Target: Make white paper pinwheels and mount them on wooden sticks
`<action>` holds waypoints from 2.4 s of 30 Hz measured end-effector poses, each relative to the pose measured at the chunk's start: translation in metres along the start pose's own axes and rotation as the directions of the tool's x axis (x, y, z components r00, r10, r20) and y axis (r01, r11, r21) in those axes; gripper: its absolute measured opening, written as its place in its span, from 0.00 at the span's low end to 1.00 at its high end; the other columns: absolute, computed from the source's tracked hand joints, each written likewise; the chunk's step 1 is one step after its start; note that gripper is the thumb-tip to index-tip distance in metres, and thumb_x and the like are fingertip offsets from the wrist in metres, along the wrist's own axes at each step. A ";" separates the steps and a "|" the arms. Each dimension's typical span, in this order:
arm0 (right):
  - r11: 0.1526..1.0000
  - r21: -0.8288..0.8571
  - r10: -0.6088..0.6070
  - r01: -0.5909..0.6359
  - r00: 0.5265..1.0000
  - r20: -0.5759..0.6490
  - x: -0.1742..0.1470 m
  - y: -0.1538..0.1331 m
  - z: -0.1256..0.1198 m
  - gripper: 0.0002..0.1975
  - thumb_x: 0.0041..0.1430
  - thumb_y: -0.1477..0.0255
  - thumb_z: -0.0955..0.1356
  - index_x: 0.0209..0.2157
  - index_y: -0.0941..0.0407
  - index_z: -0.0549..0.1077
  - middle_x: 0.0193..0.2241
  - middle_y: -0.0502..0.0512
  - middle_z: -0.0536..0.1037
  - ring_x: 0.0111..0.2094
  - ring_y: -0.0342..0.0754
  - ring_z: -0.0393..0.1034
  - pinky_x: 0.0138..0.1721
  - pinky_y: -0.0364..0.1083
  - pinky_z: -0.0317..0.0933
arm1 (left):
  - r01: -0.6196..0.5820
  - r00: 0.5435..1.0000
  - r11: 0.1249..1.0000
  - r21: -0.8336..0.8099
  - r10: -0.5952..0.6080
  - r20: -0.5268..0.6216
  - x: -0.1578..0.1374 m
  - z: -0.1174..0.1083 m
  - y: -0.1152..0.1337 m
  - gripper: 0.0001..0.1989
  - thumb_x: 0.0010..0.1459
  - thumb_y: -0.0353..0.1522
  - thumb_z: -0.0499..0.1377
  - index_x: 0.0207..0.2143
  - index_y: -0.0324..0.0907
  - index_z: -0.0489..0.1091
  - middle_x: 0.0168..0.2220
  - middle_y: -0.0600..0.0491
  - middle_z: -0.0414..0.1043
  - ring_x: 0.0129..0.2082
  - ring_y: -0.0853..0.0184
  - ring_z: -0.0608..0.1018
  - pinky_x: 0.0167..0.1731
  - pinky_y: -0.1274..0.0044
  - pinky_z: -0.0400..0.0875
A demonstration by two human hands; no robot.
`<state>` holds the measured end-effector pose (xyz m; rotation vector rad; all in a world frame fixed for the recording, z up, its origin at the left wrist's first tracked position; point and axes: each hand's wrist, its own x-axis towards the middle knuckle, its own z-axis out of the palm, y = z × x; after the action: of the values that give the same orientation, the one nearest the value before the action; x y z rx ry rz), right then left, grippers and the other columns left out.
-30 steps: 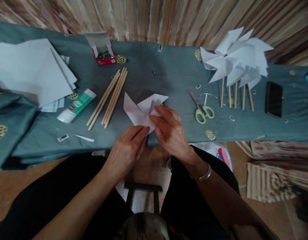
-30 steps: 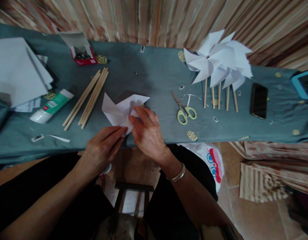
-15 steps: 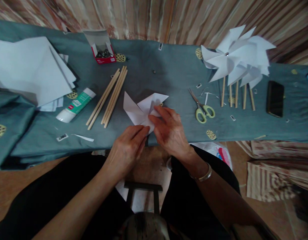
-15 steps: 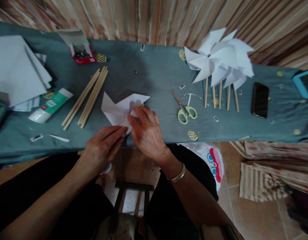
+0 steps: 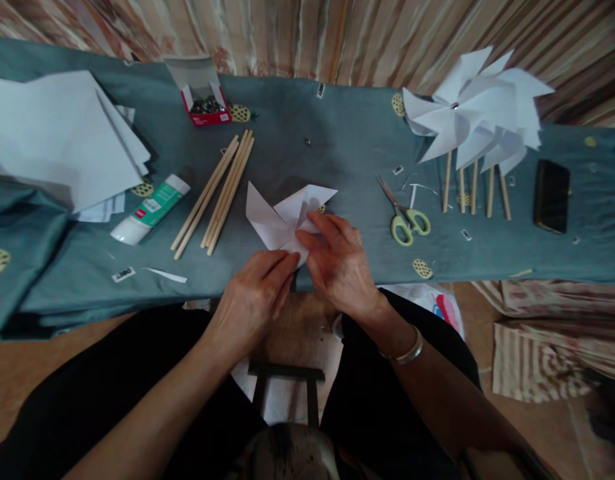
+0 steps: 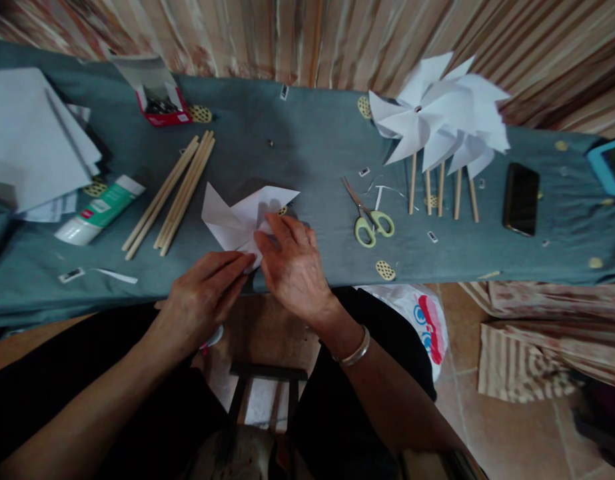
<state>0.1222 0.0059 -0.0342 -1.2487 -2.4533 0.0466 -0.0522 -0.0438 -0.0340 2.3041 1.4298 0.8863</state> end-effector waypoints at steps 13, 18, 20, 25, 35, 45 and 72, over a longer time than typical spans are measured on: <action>1.000 0.014 0.015 -0.016 0.999 0.039 -0.002 0.000 0.001 0.16 0.66 0.73 0.59 0.50 0.55 0.73 0.58 0.60 0.70 0.58 0.57 0.59 0.55 0.56 0.59 | -0.020 1.000 1.000 0.016 0.020 0.010 0.001 0.000 -0.001 0.13 0.64 0.26 0.54 0.50 0.33 0.70 0.44 0.43 0.74 0.43 0.61 0.77 0.44 0.71 0.78; 1.000 0.001 0.002 -0.002 0.999 0.052 -0.002 -0.001 0.000 0.16 0.66 0.74 0.61 0.52 0.57 0.73 0.58 0.62 0.70 0.58 0.58 0.59 0.54 0.56 0.59 | -0.014 1.000 1.000 0.019 0.013 0.016 0.002 0.000 0.000 0.13 0.64 0.26 0.55 0.50 0.33 0.70 0.45 0.43 0.74 0.44 0.61 0.77 0.44 0.71 0.77; 1.000 -0.019 -0.005 0.006 0.999 0.049 -0.002 -0.002 0.000 0.16 0.65 0.75 0.61 0.52 0.58 0.72 0.57 0.63 0.71 0.57 0.58 0.60 0.54 0.56 0.59 | -0.014 1.000 1.000 0.019 0.014 0.016 0.002 0.000 0.000 0.13 0.64 0.26 0.55 0.50 0.33 0.70 0.45 0.43 0.74 0.43 0.61 0.77 0.44 0.71 0.77; 0.999 -0.039 0.002 0.000 0.999 0.048 -0.003 -0.005 0.002 0.17 0.64 0.77 0.62 0.53 0.60 0.72 0.57 0.64 0.70 0.57 0.59 0.60 0.53 0.56 0.60 | -0.017 1.000 1.000 0.026 0.017 0.008 0.003 -0.001 0.001 0.12 0.64 0.26 0.54 0.49 0.33 0.70 0.44 0.43 0.74 0.43 0.61 0.77 0.43 0.71 0.78; 1.000 -0.015 -0.001 0.001 1.000 0.019 0.001 -0.005 0.006 0.15 0.65 0.77 0.60 0.50 0.59 0.72 0.60 0.65 0.65 0.64 0.58 0.55 0.58 0.57 0.58 | -0.009 1.000 0.998 0.055 0.008 0.012 0.004 -0.006 0.003 0.12 0.64 0.28 0.55 0.49 0.34 0.71 0.44 0.43 0.74 0.43 0.61 0.78 0.44 0.71 0.77; 1.000 -0.009 -0.002 0.003 0.999 0.054 0.009 -0.013 0.011 0.16 0.66 0.79 0.57 0.46 0.57 0.73 0.63 0.63 0.66 0.68 0.54 0.49 0.61 0.58 0.56 | -0.051 0.992 0.985 0.167 0.069 -0.105 0.019 -0.024 -0.011 0.12 0.62 0.27 0.56 0.47 0.39 0.72 0.42 0.45 0.76 0.41 0.59 0.75 0.42 0.67 0.72; 0.985 0.120 0.118 -0.121 0.992 0.033 -0.001 -0.006 0.011 0.20 0.62 0.81 0.60 0.51 0.53 0.73 0.67 0.57 0.56 0.70 0.58 0.40 0.63 0.60 0.54 | -0.074 0.997 0.968 0.240 0.066 0.043 0.051 -0.013 -0.020 0.12 0.62 0.27 0.54 0.35 0.44 0.79 0.35 0.48 0.78 0.39 0.55 0.72 0.37 0.63 0.66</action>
<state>0.1137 0.0030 -0.0435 -1.3478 -2.3553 0.2429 -0.0583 0.0097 -0.0170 2.5477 1.5249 0.7210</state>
